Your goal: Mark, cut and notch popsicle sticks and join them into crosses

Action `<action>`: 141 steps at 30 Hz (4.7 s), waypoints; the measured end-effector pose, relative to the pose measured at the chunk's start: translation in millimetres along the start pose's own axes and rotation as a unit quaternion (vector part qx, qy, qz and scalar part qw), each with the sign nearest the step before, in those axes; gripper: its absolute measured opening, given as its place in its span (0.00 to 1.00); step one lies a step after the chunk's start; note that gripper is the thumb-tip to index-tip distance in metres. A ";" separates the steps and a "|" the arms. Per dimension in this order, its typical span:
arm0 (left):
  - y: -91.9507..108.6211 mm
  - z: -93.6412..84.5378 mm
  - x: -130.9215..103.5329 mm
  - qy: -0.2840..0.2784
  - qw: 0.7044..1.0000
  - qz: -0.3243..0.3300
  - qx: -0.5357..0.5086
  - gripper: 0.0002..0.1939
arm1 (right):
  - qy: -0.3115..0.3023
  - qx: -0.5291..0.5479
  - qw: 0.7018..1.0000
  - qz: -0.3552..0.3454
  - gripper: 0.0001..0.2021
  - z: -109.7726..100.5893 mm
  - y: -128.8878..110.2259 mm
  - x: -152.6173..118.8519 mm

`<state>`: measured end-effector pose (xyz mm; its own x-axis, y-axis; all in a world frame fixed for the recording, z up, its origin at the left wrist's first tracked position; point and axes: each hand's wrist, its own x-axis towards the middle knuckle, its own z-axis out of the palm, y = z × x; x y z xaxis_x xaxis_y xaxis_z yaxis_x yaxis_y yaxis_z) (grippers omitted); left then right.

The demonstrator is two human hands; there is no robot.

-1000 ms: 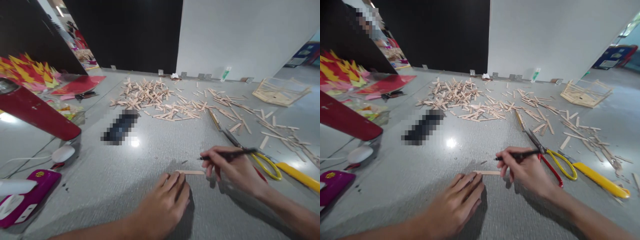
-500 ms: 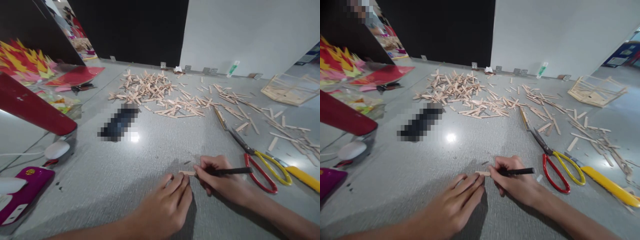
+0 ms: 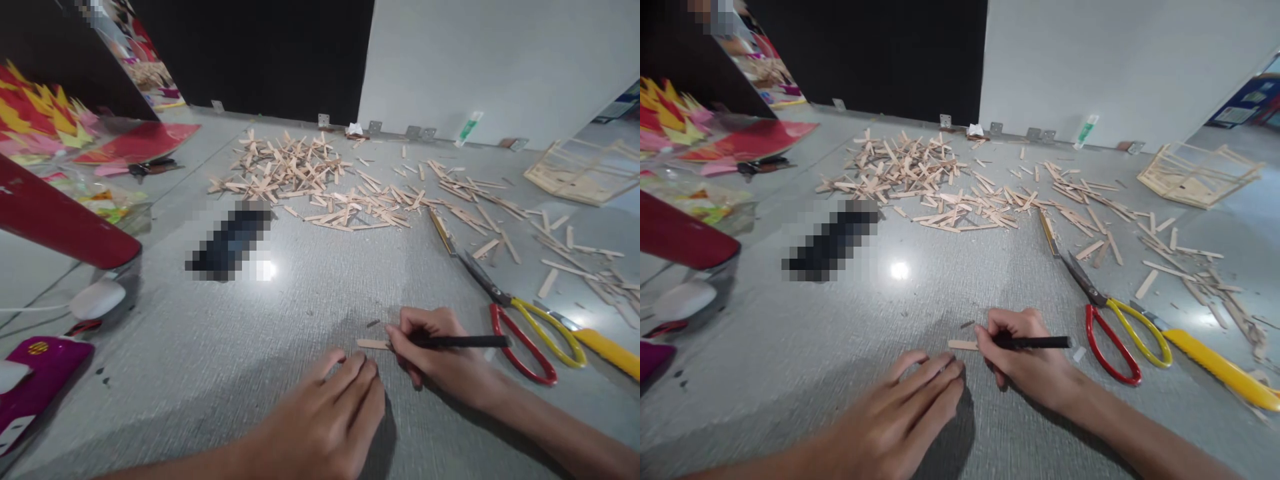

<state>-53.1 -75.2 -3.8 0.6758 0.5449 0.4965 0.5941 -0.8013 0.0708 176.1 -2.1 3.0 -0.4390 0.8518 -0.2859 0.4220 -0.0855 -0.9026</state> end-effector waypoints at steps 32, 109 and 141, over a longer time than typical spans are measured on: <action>4.0 7.1 -1.9 -0.046 0.995 0.003 0.084 0.19 | 0.019 -0.006 1.000 -0.004 0.21 3.2 -0.9 0.5; 1.4 8.6 -2.3 -0.059 0.998 -0.008 0.035 0.16 | 0.048 -0.101 0.992 -0.053 0.21 0.4 -2.5 3.7; 0.5 7.3 -0.7 -0.049 0.997 -0.003 0.056 0.17 | 0.046 -0.078 0.996 -0.017 0.21 -0.4 -9.2 1.5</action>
<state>-50.1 -74.1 -10.5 0.7085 0.5748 0.4095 0.6391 -0.7687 -0.0266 171.8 0.2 11.0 -0.3836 0.8974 -0.2178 0.5288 0.0201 -0.8485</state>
